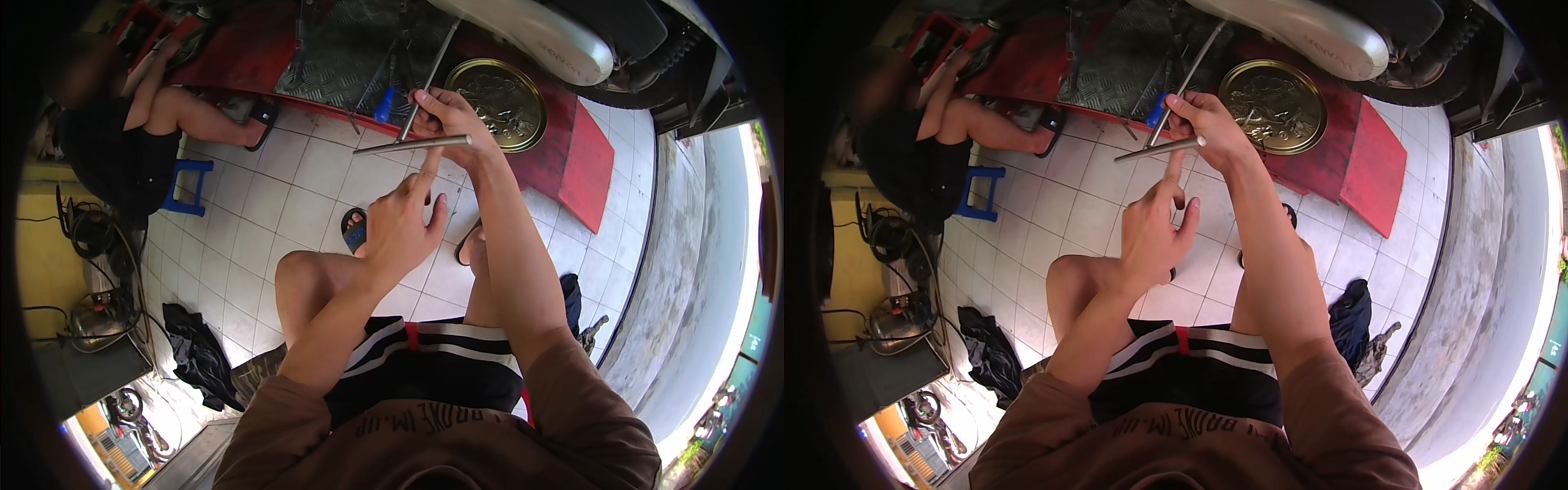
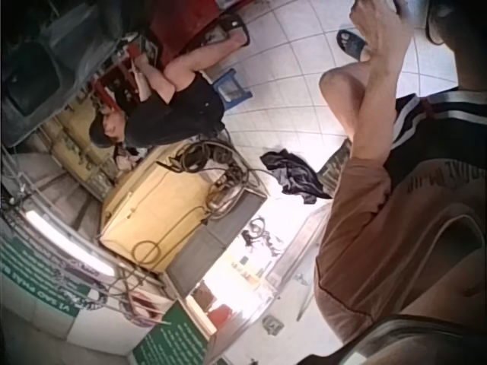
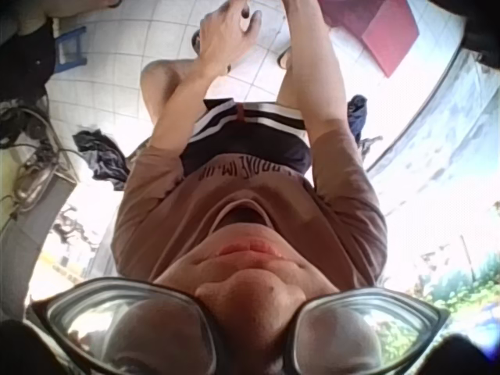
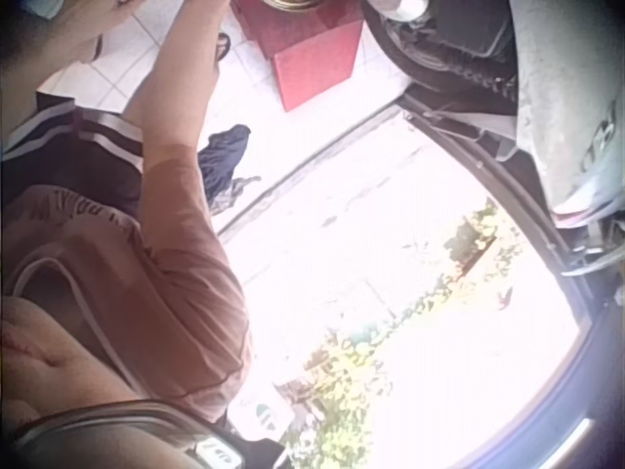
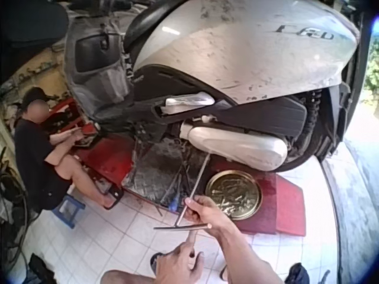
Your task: The person uses a T-handle wrench to loosen and tighten a bolt on the underside of a white motorcycle. They repeatedly rotate the wrench and reposition their hands to apply torque to the fastener.
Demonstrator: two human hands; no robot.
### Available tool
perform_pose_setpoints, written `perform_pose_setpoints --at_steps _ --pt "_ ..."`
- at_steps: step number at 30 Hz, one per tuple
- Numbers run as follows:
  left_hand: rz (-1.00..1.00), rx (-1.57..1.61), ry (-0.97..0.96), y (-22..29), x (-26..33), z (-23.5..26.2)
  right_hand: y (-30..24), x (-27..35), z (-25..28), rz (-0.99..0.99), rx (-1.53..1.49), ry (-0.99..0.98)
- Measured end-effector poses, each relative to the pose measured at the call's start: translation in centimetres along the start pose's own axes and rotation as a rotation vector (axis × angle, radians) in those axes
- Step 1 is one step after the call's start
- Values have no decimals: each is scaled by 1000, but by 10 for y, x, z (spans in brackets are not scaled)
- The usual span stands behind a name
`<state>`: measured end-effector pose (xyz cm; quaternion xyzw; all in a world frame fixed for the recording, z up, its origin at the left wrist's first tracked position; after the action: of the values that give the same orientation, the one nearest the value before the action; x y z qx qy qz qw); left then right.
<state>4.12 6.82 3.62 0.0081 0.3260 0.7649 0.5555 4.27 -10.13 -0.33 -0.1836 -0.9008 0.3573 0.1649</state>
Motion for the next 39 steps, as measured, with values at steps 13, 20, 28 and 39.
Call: perform_pose_setpoints --at_steps 13,20,28,39 --pt "-80 145 -146 9 6 -9 0 -5 12 29 -63 -51" --pt "493 285 -125 -14 12 -10 0 1 6 29 75 107" --pt "330 385 -174 -17 4 2 -10 4 6 31 -59 -5" --pt "411 723 -38 -4 12 6 -9 3 5 34 -53 -24"
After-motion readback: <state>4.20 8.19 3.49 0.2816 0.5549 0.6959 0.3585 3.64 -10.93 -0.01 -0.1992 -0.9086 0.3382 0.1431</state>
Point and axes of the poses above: each hand's wrist, its own x-axis away from the middle knuckle, its own z-axis out of the back of the hand, y = z × x, the point moved 3 cm from there along -x, towards the middle knuckle, and after that the axes turned 8 degrees about -x, right-handed, at the moved point
